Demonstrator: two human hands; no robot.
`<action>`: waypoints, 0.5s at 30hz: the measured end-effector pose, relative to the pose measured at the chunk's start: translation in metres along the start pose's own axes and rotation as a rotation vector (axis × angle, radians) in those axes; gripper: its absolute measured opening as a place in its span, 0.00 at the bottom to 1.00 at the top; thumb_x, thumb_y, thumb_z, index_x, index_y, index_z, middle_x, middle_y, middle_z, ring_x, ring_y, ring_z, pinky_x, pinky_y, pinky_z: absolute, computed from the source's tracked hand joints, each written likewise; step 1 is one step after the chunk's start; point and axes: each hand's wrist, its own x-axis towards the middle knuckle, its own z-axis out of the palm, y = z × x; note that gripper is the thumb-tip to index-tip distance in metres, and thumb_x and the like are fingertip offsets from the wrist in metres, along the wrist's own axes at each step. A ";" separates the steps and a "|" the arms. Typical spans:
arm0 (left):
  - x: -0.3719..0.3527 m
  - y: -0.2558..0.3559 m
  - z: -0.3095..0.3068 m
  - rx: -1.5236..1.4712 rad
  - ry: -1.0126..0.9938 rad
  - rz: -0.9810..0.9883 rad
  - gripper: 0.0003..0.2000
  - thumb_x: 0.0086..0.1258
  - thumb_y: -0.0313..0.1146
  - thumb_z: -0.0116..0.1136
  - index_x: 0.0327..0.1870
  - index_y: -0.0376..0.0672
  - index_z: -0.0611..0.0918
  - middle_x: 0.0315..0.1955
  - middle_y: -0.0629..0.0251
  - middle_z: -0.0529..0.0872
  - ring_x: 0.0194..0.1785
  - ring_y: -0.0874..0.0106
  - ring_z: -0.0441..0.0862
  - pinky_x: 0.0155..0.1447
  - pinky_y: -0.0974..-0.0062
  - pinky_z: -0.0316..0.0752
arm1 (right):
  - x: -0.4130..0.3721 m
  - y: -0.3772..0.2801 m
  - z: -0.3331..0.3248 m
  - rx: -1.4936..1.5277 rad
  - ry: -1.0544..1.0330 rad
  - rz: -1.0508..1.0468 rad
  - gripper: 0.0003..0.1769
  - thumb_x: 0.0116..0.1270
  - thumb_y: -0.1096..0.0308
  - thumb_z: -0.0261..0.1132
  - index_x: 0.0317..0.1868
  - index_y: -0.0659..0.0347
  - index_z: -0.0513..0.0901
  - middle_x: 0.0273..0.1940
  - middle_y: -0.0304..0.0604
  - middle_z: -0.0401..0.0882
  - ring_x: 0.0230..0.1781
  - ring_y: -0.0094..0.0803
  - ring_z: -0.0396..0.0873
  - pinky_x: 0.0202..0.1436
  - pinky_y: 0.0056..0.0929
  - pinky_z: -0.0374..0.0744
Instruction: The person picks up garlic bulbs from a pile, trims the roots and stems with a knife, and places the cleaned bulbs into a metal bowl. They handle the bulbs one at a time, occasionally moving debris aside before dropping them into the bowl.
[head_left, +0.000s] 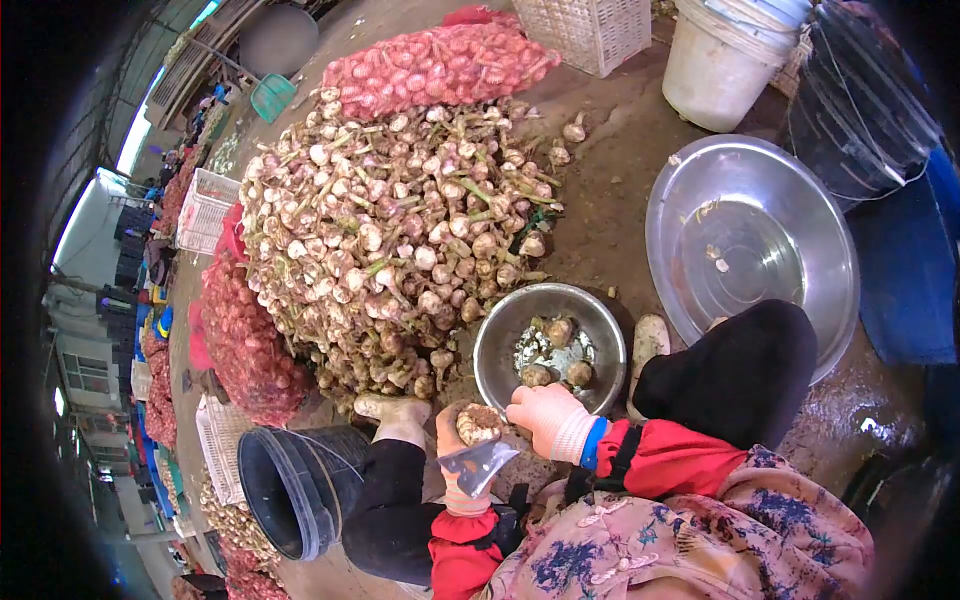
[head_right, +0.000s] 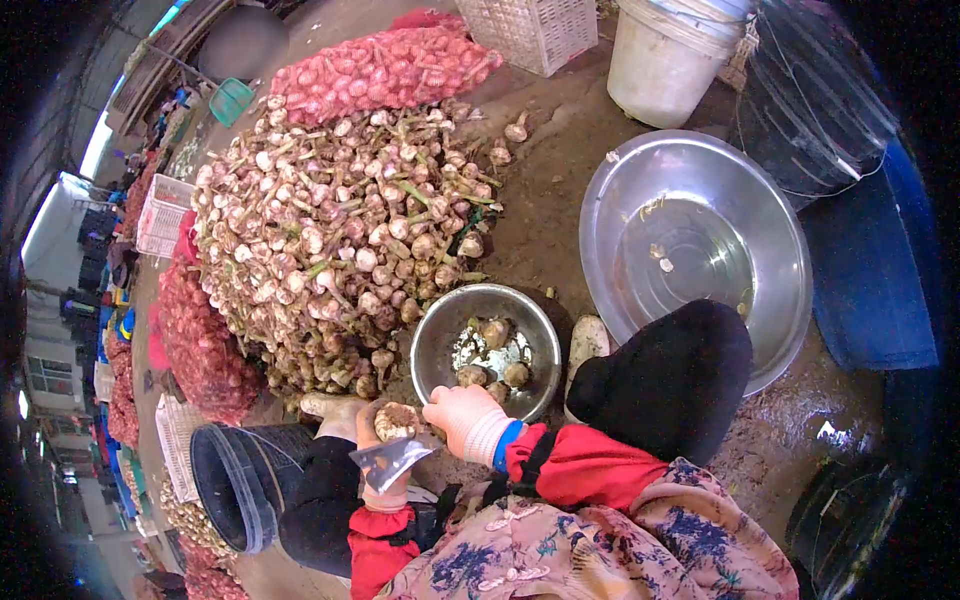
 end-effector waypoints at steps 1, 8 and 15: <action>-0.004 0.003 0.002 -0.001 -0.015 0.037 0.36 0.43 0.30 0.79 0.55 0.38 0.69 0.41 0.62 0.81 0.42 0.71 0.81 0.47 0.74 0.78 | 0.001 0.003 0.004 0.003 0.026 0.038 0.13 0.49 0.73 0.63 0.39 0.58 0.80 0.41 0.49 0.76 0.42 0.48 0.79 0.44 0.44 0.78; -0.021 0.022 0.000 -0.225 -0.030 -0.012 0.38 0.39 0.30 0.80 0.54 0.39 0.69 0.41 0.62 0.80 0.42 0.71 0.81 0.47 0.73 0.78 | 0.016 0.007 -0.012 -0.092 -0.196 0.161 0.19 0.49 0.75 0.62 0.45 0.60 0.81 0.36 0.52 0.82 0.41 0.50 0.82 0.47 0.42 0.80; -0.021 0.012 -0.039 0.189 0.042 0.105 0.41 0.37 0.21 0.73 0.60 0.36 0.68 0.46 0.61 0.80 0.46 0.71 0.80 0.51 0.73 0.77 | 0.036 0.101 0.013 0.498 0.764 0.482 0.13 0.56 0.72 0.65 0.43 0.61 0.81 0.41 0.53 0.81 0.45 0.48 0.79 0.49 0.35 0.77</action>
